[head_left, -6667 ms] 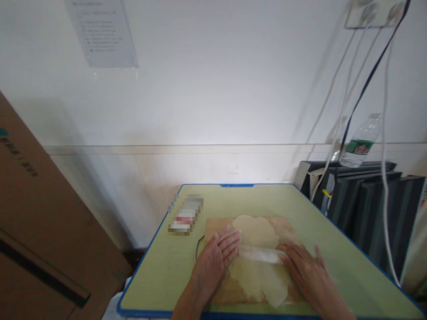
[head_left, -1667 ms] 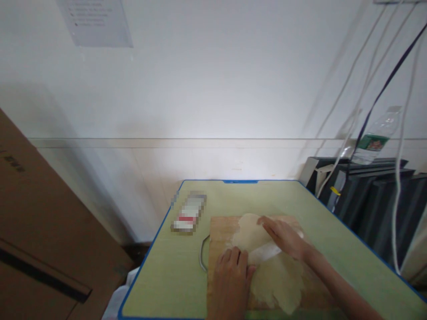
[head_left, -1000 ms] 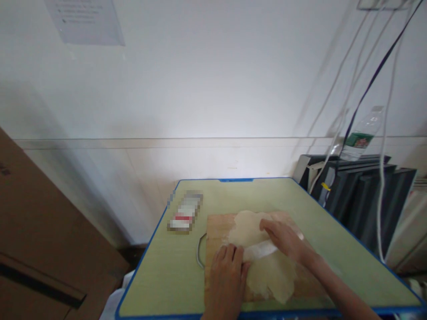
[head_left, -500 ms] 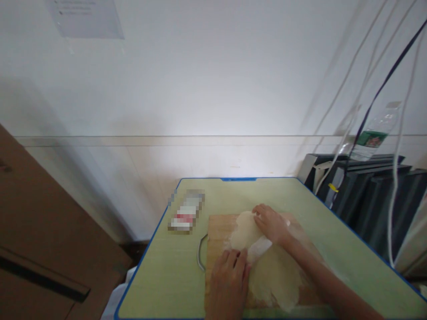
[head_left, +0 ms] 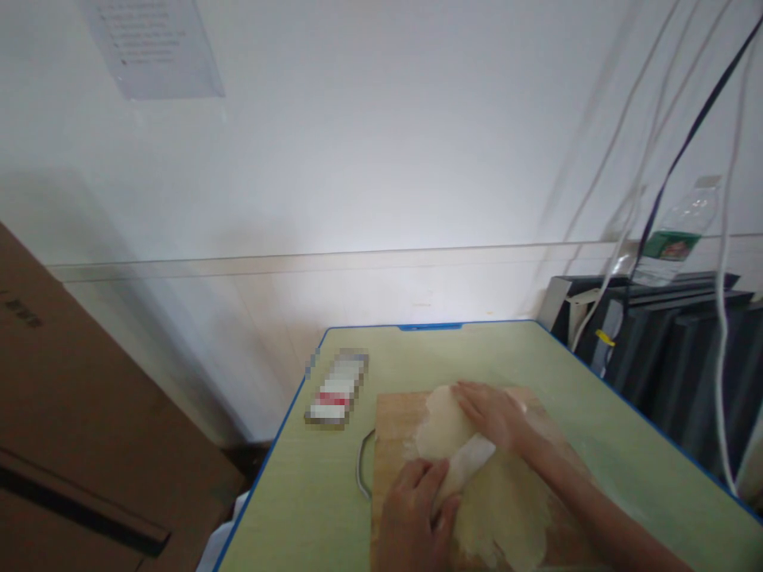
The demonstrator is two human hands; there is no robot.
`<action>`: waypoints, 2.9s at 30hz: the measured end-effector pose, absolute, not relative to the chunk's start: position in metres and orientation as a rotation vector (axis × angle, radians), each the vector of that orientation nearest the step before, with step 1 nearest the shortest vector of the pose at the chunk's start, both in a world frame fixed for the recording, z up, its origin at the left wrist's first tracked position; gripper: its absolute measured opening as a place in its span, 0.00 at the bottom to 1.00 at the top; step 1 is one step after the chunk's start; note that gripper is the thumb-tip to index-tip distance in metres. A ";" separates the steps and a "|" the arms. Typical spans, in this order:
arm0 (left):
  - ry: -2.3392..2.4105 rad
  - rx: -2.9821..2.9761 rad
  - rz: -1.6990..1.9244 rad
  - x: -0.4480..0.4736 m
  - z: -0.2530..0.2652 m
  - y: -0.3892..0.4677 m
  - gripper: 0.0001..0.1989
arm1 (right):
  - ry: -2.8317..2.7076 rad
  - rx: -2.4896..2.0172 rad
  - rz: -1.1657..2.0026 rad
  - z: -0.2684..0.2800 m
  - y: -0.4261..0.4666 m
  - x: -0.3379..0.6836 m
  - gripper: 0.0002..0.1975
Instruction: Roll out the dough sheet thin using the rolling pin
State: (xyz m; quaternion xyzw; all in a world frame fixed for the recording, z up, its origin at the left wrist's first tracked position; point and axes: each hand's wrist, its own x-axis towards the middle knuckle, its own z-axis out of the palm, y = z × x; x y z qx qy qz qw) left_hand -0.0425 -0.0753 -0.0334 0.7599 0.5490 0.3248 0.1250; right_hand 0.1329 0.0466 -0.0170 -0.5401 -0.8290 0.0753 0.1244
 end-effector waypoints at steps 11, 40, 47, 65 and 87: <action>1.498 2.139 0.896 -0.048 -0.034 -0.073 0.15 | -2.325 -1.394 0.116 -0.032 -0.030 0.183 0.19; 1.507 1.909 1.163 -0.054 -0.035 -0.072 0.15 | -2.467 -1.547 0.329 -0.005 0.077 0.100 0.25; 1.435 2.059 1.169 -0.054 -0.041 -0.070 0.16 | -2.509 -1.608 0.307 -0.010 0.069 0.109 0.23; 1.293 2.161 1.229 -0.051 -0.043 -0.069 0.14 | -2.367 -1.511 -0.037 -0.030 -0.004 0.163 0.21; 1.530 1.895 1.201 -0.049 -0.048 -0.072 0.18 | -2.532 -1.487 0.350 0.007 0.032 0.134 0.23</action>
